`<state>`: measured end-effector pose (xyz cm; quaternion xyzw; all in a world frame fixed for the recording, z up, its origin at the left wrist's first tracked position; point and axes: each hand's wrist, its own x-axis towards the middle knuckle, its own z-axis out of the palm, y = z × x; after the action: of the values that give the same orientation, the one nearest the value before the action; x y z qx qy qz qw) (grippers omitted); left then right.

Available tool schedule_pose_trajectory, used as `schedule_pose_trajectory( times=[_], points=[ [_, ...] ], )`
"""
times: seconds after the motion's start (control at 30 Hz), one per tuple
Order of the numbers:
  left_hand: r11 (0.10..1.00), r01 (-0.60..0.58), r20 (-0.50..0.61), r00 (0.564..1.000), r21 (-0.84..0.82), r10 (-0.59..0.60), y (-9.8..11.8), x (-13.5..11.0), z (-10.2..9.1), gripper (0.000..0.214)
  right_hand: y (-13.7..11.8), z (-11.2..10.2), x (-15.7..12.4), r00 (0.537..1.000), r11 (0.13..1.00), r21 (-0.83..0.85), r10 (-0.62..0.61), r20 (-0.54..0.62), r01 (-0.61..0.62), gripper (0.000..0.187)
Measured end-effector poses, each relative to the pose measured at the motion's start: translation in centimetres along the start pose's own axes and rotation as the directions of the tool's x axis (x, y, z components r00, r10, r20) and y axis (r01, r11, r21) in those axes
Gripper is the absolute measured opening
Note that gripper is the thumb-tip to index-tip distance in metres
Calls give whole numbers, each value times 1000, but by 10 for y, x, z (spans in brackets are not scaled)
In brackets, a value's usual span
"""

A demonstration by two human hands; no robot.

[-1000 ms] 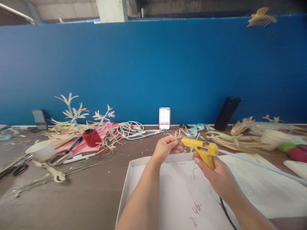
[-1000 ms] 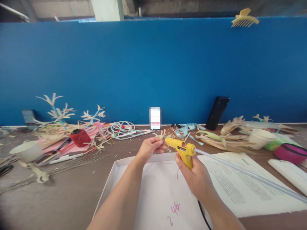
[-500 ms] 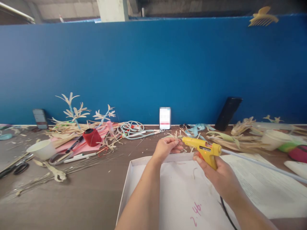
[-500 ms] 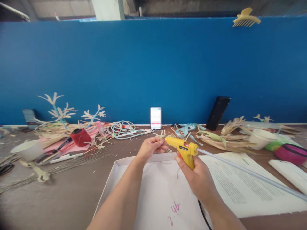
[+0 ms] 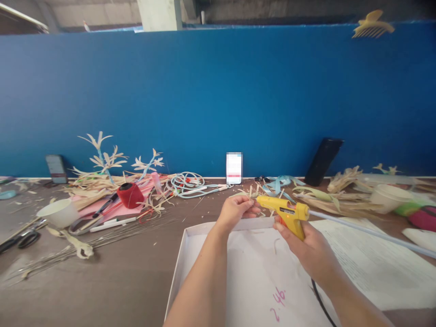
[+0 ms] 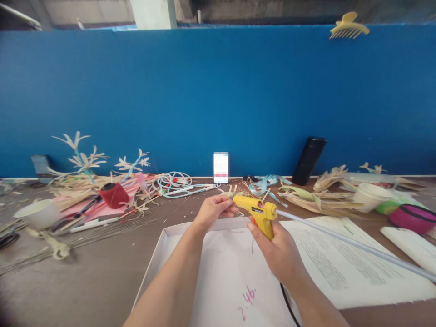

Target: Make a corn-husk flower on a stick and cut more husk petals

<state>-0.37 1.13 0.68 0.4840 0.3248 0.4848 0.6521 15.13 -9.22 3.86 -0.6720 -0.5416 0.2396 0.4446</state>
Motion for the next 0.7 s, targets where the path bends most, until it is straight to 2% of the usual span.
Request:
schedule_pose_trajectory(
  times=[0.23, 0.43, 0.7],
  points=[
    [1000, 2, -6, 1000, 5, -2, 0, 1, 0, 18, 4, -3, 3, 999, 999, -32, -19, 48, 20, 40],
    [1000, 9, -19, 1000, 5, -9, -1, 3, 0, 14, 3, -4, 2, 999, 999, -46, -11, 45, 13, 38],
    [1000, -7, 11, 1000, -3, 7, -2, 2, -2, 20, 2, -3, 1, 999, 1000, -20, 17, 38, -16, 37]
  ],
)
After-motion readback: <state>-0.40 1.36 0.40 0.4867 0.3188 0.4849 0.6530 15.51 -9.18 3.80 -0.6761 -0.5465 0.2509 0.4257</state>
